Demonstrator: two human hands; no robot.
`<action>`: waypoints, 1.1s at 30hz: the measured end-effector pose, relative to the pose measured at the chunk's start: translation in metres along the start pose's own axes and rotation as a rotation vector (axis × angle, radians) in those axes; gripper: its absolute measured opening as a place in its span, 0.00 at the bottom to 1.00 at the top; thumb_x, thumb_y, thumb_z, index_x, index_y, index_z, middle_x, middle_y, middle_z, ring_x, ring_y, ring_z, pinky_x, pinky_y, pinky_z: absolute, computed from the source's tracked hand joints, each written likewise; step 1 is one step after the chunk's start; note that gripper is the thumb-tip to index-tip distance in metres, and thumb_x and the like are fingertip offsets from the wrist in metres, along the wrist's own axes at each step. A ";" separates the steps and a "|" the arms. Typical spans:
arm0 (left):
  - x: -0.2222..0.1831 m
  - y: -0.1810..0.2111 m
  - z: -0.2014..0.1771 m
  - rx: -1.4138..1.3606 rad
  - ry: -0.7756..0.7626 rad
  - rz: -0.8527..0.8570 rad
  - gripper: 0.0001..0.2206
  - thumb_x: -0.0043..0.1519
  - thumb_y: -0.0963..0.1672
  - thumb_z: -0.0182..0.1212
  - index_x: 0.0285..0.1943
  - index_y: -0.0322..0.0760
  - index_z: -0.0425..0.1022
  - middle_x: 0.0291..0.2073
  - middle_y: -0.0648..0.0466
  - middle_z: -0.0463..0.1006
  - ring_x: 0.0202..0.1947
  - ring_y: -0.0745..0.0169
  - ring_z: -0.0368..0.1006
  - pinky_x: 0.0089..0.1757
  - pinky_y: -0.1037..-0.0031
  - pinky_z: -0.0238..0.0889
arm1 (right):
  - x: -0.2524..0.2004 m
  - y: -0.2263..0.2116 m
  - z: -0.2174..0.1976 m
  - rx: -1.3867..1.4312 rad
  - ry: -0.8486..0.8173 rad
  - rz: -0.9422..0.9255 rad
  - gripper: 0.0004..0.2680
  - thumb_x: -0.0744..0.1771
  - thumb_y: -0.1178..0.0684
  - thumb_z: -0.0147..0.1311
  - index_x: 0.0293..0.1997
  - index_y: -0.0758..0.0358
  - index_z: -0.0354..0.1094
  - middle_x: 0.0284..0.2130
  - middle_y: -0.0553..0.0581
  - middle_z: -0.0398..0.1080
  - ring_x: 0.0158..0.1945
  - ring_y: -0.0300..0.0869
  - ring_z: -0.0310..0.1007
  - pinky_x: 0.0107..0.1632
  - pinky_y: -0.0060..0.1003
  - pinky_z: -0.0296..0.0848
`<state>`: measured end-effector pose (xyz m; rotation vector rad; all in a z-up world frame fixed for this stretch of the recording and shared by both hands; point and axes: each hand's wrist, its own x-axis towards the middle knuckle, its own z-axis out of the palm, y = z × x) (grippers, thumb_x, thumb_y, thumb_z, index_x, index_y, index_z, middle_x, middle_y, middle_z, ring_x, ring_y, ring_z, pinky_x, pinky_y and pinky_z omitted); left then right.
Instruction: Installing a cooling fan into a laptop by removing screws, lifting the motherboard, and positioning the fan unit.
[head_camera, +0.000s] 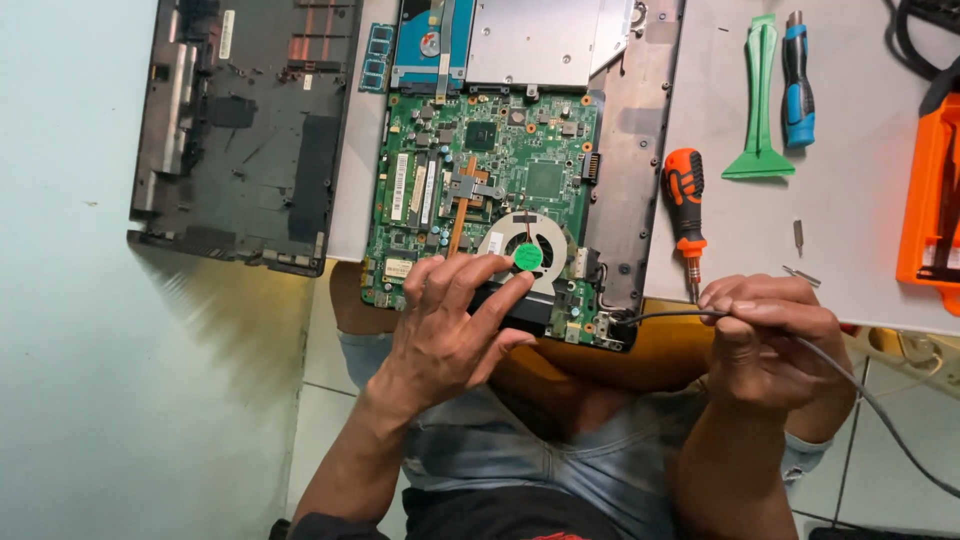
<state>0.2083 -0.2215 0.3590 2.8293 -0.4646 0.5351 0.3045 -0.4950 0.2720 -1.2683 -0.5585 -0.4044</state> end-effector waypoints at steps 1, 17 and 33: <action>0.000 0.000 0.000 0.009 0.002 0.001 0.23 0.65 0.52 0.63 0.65 0.39 0.73 0.62 0.50 0.67 0.61 0.55 0.61 0.60 0.58 0.44 | 0.001 0.001 -0.002 0.017 -0.025 -0.002 0.07 0.70 0.56 0.57 0.47 0.60 0.61 0.41 0.56 0.67 0.41 0.37 0.71 0.50 0.36 0.81; -0.010 -0.002 0.005 -0.062 0.144 0.010 0.30 0.59 0.51 0.75 0.68 0.39 0.69 0.66 0.49 0.67 0.63 0.52 0.63 0.63 0.56 0.51 | 0.001 -0.007 0.009 -0.157 -0.070 0.088 0.07 0.69 0.58 0.59 0.45 0.65 0.63 0.40 0.59 0.69 0.40 0.39 0.68 0.49 0.30 0.70; -0.006 -0.018 -0.006 -0.151 0.077 0.126 0.34 0.50 0.52 0.78 0.63 0.35 0.73 0.59 0.41 0.69 0.60 0.42 0.63 0.59 0.52 0.45 | 0.038 -0.076 0.034 -0.307 -0.325 0.116 0.05 0.68 0.65 0.63 0.47 0.71 0.72 0.37 0.60 0.74 0.37 0.35 0.72 0.43 0.33 0.71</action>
